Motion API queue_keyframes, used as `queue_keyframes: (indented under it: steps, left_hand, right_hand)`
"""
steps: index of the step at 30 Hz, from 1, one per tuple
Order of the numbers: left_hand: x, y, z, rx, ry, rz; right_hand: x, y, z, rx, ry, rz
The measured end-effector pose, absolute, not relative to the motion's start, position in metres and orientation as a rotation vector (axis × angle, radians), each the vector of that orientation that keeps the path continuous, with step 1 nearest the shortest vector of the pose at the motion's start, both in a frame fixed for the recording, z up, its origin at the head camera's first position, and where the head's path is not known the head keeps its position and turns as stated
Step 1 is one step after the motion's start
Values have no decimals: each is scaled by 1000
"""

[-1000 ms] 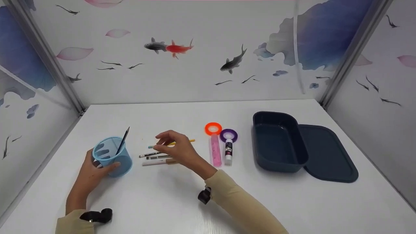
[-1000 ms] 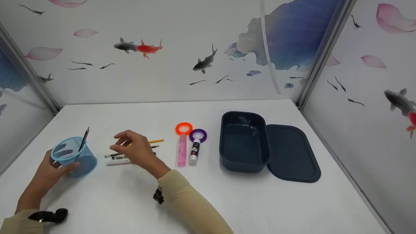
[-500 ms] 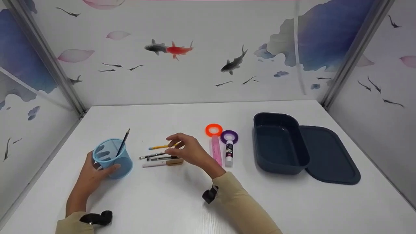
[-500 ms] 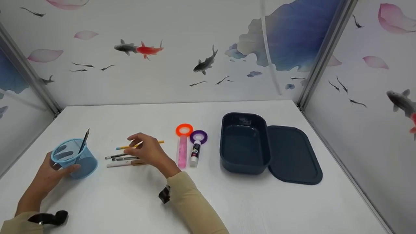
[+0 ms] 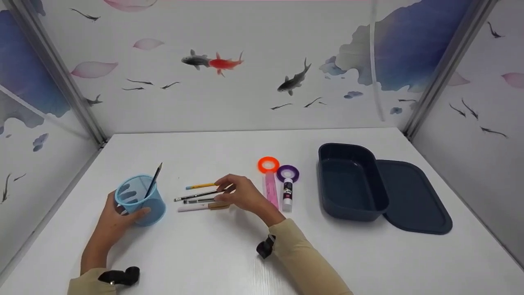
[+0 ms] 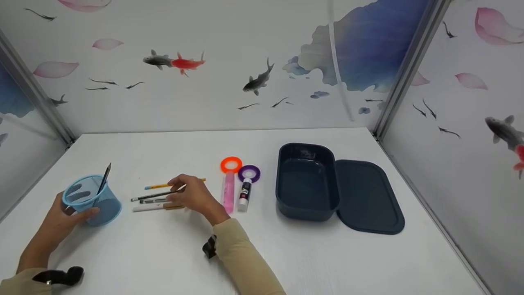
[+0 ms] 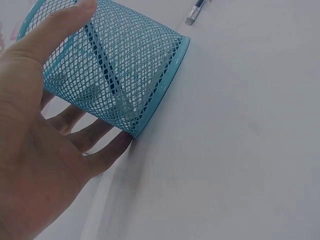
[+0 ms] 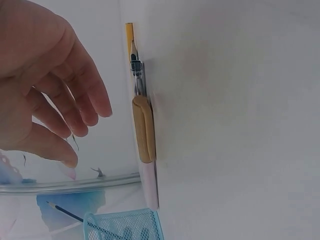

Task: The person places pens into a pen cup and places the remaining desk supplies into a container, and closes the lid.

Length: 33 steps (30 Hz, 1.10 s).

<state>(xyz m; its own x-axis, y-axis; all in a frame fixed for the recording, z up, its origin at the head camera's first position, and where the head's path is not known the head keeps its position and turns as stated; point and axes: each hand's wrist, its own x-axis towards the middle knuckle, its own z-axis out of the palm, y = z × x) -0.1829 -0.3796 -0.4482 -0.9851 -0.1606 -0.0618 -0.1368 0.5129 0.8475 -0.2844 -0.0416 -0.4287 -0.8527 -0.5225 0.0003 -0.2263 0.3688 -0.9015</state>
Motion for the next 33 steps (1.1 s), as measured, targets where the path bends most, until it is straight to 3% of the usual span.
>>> queue_keyframes:
  steps: [33]
  left_hand:
    - [-184,-381,-449,253,-2709,-1529]
  right_hand:
    - [-286,-27,-441,-585,2371,-1295]
